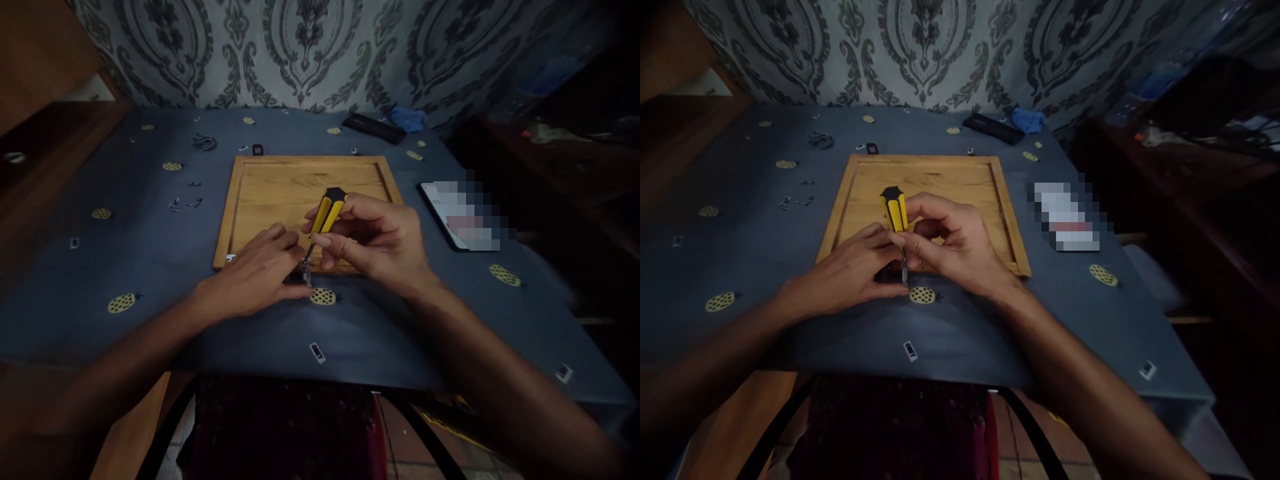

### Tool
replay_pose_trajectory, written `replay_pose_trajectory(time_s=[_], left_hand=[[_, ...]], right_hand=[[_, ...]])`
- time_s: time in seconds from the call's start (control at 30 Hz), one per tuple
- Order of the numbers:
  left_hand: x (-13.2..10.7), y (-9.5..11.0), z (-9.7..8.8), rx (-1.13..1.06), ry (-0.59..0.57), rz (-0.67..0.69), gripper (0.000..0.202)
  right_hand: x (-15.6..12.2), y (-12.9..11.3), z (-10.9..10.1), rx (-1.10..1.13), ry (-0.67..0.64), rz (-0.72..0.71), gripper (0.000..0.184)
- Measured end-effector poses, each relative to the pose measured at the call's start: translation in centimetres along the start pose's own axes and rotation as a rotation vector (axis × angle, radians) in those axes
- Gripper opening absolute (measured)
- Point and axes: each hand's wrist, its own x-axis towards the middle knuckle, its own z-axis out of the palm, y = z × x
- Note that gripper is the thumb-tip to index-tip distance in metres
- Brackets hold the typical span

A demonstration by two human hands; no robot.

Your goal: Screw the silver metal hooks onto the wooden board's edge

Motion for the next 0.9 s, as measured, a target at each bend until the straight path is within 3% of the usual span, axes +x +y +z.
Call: replay_pose_trajectory(time_s=[0.3, 0.9], left_hand=[[0.14, 0.24, -0.19, 0.007, -0.032, -0.024, 0.046], [-0.02, 0.08, 0.03, 0.007, -0.011, -0.007, 0.039]], right_hand=[[-0.01, 0.44, 0.27, -0.022, 0.134, 0.033, 0.038], [0.25, -0.39, -0.04, -0.005, 0.006, 0.014, 0.029]])
